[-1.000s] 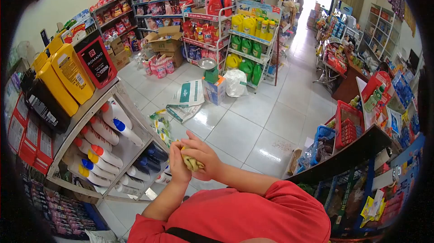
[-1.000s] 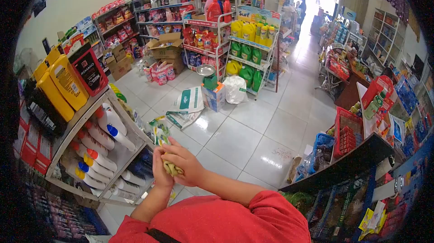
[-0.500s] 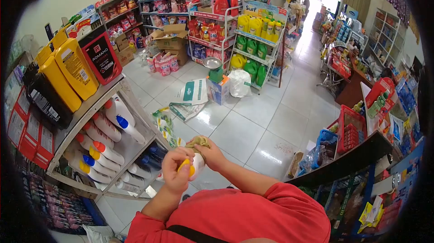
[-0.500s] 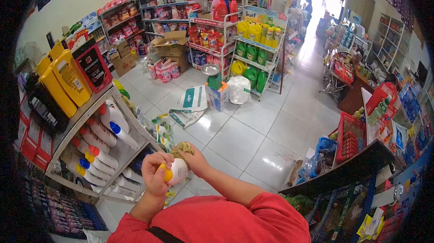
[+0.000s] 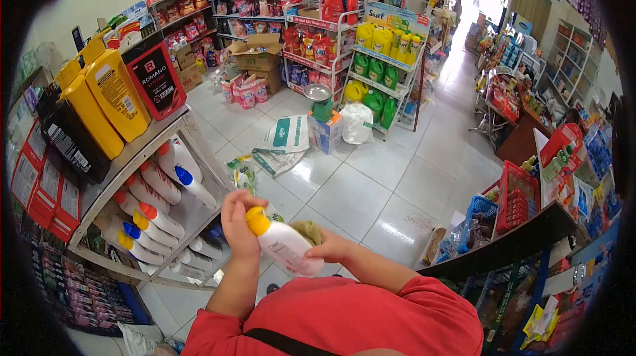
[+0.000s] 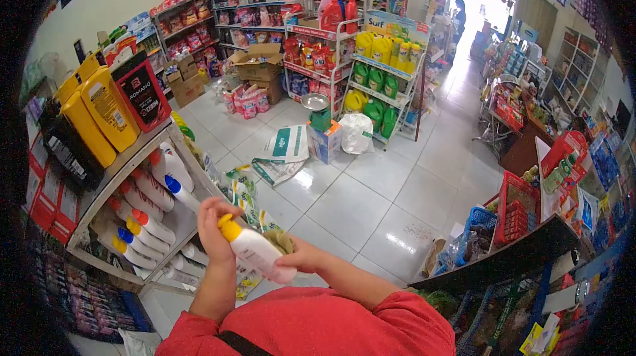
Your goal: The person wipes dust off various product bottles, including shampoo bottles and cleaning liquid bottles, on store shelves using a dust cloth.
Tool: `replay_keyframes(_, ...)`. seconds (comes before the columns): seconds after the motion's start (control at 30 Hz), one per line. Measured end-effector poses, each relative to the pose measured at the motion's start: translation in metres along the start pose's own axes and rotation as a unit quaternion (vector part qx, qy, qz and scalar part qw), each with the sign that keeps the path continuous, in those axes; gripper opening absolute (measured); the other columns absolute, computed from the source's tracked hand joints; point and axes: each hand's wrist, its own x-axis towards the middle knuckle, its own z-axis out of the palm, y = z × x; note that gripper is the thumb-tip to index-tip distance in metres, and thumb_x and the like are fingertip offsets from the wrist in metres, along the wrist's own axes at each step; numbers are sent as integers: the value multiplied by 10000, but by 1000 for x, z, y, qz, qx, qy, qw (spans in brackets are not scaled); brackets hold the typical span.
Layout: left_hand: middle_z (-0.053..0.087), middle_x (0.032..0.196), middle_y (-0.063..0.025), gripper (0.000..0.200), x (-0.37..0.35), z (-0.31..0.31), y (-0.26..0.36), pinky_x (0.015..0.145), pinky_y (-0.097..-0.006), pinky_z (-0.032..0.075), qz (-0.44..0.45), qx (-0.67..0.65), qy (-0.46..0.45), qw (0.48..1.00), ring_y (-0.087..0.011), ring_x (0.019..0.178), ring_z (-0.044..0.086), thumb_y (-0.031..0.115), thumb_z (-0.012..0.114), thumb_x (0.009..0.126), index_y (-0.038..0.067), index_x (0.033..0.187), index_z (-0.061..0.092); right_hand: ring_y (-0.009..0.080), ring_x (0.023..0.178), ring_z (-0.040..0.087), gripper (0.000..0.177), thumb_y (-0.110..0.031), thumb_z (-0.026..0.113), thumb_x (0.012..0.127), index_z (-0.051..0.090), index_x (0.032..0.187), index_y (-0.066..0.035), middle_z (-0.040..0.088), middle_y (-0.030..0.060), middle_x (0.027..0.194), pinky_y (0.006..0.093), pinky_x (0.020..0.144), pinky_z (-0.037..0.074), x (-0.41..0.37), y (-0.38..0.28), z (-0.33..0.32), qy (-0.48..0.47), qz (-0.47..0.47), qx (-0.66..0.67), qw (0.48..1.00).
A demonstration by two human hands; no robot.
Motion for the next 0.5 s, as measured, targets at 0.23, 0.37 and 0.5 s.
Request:
replay_keyframes(0.23, 366, 1264, -117, 648, -29, 27, -38, 974, -321, 302, -104, 44, -127, 985, -200, 1163, 375, 212, 450, 860, 33, 1380, 108, 233, 1131, 441, 582, -93, 682, 729, 397, 1235, -51, 447, 135, 1220, 340, 940, 363, 12, 2, -1, 274, -225, -303, 885)
replay_keyframes(0.37, 274, 1366, -119, 878, -38, 24, -48, 1031, -358, 253, -143, -69, -193, 968, -250, 1249, 313, 460, 533, 826, 60, 1400, 3, 335, 1242, 320, 481, -75, 575, 797, 388, 1238, -39, 354, 203, 1310, 399, 1016, 250, 13, -12, 18, 317, -396, -577, 640)
replay_keyframes(0.5, 243, 1386, -123, 888, -53, 30, -51, 1041, -355, 241, -147, -59, -214, 964, -254, 1268, 292, 554, 475, 821, 49, 1394, 24, 374, 1289, 252, 475, -83, 578, 781, 418, 1226, -38, 323, 213, 1346, 433, 1035, 211, 18, -38, 14, 315, -429, -572, 624)
